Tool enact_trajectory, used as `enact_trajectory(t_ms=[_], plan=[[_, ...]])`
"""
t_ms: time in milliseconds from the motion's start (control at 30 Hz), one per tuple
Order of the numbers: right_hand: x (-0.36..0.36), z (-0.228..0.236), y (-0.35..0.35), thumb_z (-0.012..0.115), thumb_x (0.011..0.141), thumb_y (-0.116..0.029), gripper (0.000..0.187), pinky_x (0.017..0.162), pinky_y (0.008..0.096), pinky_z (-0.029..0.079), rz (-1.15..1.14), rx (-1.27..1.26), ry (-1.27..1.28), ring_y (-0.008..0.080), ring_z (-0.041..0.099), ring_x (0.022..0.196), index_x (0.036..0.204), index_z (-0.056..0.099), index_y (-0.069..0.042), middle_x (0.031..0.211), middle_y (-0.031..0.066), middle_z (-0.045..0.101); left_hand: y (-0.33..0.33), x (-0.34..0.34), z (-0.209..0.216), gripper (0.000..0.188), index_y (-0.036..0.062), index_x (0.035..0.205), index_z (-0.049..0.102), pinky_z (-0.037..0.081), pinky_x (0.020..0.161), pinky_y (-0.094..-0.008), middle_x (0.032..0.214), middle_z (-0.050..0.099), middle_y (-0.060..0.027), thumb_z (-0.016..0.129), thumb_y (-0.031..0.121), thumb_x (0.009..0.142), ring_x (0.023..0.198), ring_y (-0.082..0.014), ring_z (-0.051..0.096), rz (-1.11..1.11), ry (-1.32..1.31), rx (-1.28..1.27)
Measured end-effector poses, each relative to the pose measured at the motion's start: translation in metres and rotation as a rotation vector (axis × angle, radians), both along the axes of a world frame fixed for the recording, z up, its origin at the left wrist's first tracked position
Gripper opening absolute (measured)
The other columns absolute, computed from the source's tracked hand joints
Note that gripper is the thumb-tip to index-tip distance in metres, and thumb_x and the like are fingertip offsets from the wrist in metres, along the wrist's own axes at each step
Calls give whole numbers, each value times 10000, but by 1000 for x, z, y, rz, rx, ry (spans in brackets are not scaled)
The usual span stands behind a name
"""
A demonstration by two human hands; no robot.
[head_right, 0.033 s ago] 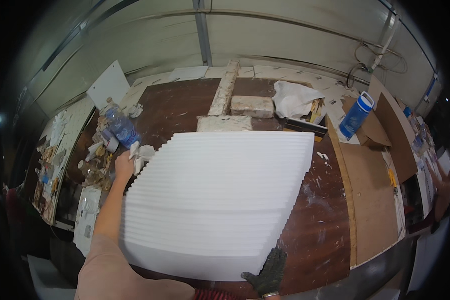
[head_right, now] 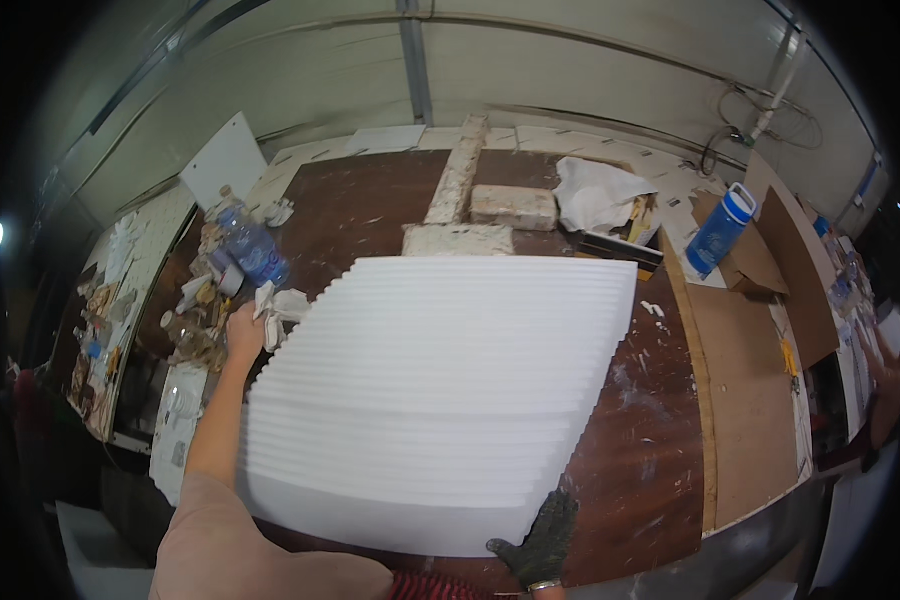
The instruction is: The person wipes a stack of white corrugated foam panels with a cloth, then uses a small metal scraper to remove residue from the panel surfaces. The person repeatedly wipes and scrapes the panels, occasionally lifting and restacking them on the workbench.
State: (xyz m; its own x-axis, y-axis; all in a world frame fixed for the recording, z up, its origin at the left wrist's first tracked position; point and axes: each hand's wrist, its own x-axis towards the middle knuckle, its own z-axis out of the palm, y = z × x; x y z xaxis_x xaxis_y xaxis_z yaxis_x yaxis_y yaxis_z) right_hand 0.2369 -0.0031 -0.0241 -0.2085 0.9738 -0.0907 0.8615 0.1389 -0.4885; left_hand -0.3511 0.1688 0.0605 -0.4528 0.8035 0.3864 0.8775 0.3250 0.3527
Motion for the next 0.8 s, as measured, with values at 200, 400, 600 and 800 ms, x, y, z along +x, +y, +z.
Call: enact_trajectory(t_ms=[200, 400, 600, 800], plan=[[2, -9, -10, 843, 585, -605, 1380, 1240, 547, 92, -13, 28, -57, 489, 124, 1506, 1555, 158, 98, 1623, 301, 177, -100, -39, -2, 318, 1, 1129, 695, 517, 840, -494, 1034, 702, -243, 727, 149, 850, 971, -444, 662, 46, -15, 79], [1, -18, -13, 839, 586, -519, 1326, 1235, 533, 141, -37, 145, -38, 480, 165, 1502, 1565, 171, 75, 1624, 288, 201, -111, -30, 14, 444, -16, 1179, 693, 511, 964, -419, 1146, 711, -222, 748, 285, 857, 1078, -385, 672, -52, 39, 110], [11, -40, -17, 820, 623, -471, 1252, 1233, 522, 154, -39, 197, -64, 473, 184, 1497, 1562, 193, 72, 1615, 291, 224, -131, -33, 8, 430, -55, 1183, 685, 528, 856, -361, 1038, 734, -194, 725, 269, 902, 956, -262, 694, -166, -450, 26], [17, -53, -19, 776, 697, -375, 1120, 1234, 513, 160, -49, 218, -97, 467, 213, 1486, 1555, 209, 68, 1595, 301, 254, -228, -54, 3, 367, -58, 1169, 689, 519, 810, -275, 1016, 733, -106, 629, 263, 1002, 863, -150, 668, -78, -843, -5]])
